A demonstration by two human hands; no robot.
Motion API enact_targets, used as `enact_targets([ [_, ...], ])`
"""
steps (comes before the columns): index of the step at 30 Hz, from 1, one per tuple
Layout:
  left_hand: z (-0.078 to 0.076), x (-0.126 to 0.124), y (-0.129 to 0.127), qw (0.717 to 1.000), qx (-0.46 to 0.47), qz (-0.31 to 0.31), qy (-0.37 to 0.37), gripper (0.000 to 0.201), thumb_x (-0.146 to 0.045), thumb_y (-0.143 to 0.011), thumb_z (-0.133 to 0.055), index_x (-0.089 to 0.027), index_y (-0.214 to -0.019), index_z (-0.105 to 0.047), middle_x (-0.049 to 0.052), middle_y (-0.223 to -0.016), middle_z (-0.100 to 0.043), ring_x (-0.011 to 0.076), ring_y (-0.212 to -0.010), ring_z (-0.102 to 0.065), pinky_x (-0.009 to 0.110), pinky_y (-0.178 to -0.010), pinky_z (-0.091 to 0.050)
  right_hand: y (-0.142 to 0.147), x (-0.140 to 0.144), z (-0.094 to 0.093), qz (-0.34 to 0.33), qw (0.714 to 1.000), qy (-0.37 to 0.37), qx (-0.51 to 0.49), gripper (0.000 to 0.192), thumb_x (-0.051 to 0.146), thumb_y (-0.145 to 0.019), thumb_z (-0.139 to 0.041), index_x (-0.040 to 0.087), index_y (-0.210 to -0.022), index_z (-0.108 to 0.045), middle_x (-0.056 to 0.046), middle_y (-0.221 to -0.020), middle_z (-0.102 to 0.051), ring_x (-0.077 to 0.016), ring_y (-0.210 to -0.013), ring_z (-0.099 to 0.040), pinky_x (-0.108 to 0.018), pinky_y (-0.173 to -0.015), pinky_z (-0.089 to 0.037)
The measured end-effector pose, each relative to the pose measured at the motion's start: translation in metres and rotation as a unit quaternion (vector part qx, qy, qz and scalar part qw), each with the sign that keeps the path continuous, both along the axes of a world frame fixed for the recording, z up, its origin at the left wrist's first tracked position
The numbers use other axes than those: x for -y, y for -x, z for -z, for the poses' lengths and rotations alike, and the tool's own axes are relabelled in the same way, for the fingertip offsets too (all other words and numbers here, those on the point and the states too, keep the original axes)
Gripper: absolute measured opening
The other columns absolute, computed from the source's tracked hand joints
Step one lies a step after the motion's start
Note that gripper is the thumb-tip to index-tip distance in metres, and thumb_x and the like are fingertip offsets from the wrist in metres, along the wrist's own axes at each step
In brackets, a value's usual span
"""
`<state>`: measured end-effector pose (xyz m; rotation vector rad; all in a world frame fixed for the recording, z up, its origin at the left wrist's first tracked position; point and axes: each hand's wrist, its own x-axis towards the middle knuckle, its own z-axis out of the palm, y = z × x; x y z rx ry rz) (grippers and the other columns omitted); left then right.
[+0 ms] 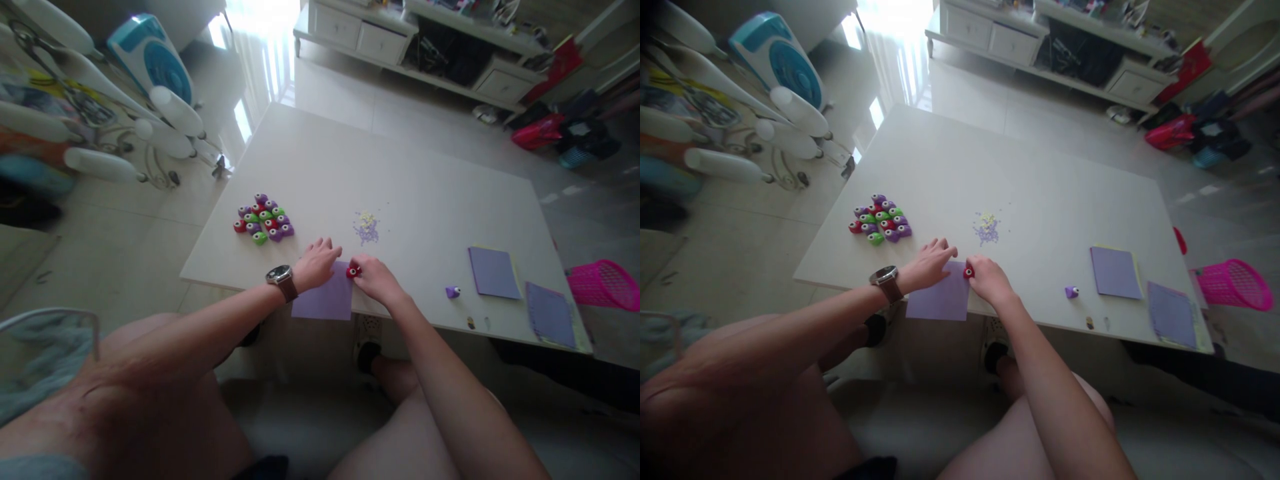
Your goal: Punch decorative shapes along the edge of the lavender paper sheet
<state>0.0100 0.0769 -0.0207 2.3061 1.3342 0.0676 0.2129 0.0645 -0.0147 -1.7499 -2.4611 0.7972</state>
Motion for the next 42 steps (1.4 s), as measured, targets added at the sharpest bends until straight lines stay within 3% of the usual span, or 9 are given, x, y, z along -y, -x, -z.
enact_targets([
  [6, 0.007, 0.009, -0.008, 0.999, -0.007, 0.017, 0.047, 0.025, -0.029, -0.092, -0.067, -0.018, -0.114, -0.061, 0.011, -0.116, -0.066, 0.0251, -0.099, -0.066, 0.036, -0.085, -0.051, -0.003, 0.000, -0.001, 0.008, 1.000, 0.020, -0.005, 0.018, 0.003, -0.083, -0.063, 0.021, -0.084, -0.064, -0.005, -0.093, -0.071, -0.0183, -0.086, -0.062, -0.027, -0.077, -0.043],
  [13, 0.009, 0.005, -0.008, 0.997, -0.009, 0.019, 0.070, 0.025, -0.031, -0.092, -0.071, -0.017, -0.112, -0.064, 0.011, -0.115, -0.068, 0.0243, -0.100, -0.067, 0.033, -0.086, -0.051, -0.010, -0.003, -0.003, 0.022, 0.999, 0.026, -0.015, 0.015, 0.005, -0.082, -0.066, 0.020, -0.086, -0.066, -0.006, -0.093, -0.073, -0.0181, -0.084, -0.064, -0.027, -0.076, -0.045],
  [16, 0.009, 0.005, -0.008, 0.997, -0.007, 0.015, 0.076, 0.026, -0.031, -0.092, -0.071, -0.017, -0.112, -0.064, 0.011, -0.116, -0.068, 0.0246, -0.100, -0.067, 0.034, -0.084, -0.052, -0.018, -0.006, -0.005, 0.052, 0.996, 0.063, -0.039, 0.018, 0.013, -0.080, -0.075, 0.020, -0.094, -0.067, -0.006, -0.095, -0.073, -0.0179, -0.083, -0.066, -0.027, -0.075, -0.048],
  [20, 0.013, 0.004, -0.009, 0.997, -0.002, 0.010, 0.079, 0.026, -0.032, -0.091, -0.072, -0.018, -0.111, -0.064, 0.012, -0.117, -0.068, 0.0251, -0.099, -0.067, 0.034, -0.082, -0.051, -0.027, -0.010, -0.010, 0.131, 0.981, 0.130, -0.056, 0.028, 0.042, -0.085, -0.079, 0.019, -0.098, -0.069, -0.008, -0.097, -0.076, -0.0204, -0.085, -0.069, -0.028, -0.072, -0.050],
  [26, 0.014, 0.003, -0.009, 0.997, -0.005, 0.018, 0.075, 0.027, -0.032, -0.091, -0.072, -0.017, -0.112, -0.064, 0.012, -0.116, -0.068, 0.0253, -0.099, -0.067, 0.034, -0.082, -0.051, -0.023, -0.013, -0.012, 0.144, 0.963, 0.212, -0.084, 0.020, 0.037, -0.092, -0.073, 0.018, -0.092, -0.071, -0.008, -0.092, -0.077, -0.0200, -0.082, -0.069, -0.027, -0.069, -0.049],
  [35, 0.016, 0.003, -0.009, 0.997, -0.003, 0.019, 0.077, 0.029, -0.034, -0.091, -0.072, -0.017, -0.113, -0.064, 0.012, -0.117, -0.067, 0.0251, -0.098, -0.067, 0.034, -0.083, -0.051, -0.015, -0.014, -0.012, 0.146, 0.966, 0.198, -0.080, 0.020, 0.037, -0.092, -0.073, 0.017, -0.092, -0.071, -0.006, -0.084, -0.074, -0.0178, -0.075, -0.065, -0.027, -0.066, -0.046],
  [42, 0.017, 0.003, -0.009, 0.997, -0.007, 0.019, 0.077, 0.028, -0.034, -0.091, -0.073, -0.018, -0.112, -0.064, 0.011, -0.116, -0.068, 0.0244, -0.099, -0.068, 0.033, -0.084, -0.051, -0.014, -0.016, -0.007, 0.158, 0.966, 0.193, -0.070, 0.023, 0.039, -0.090, -0.076, 0.017, -0.093, -0.072, -0.006, -0.090, -0.075, -0.0169, -0.077, -0.066, -0.025, -0.067, -0.045],
])
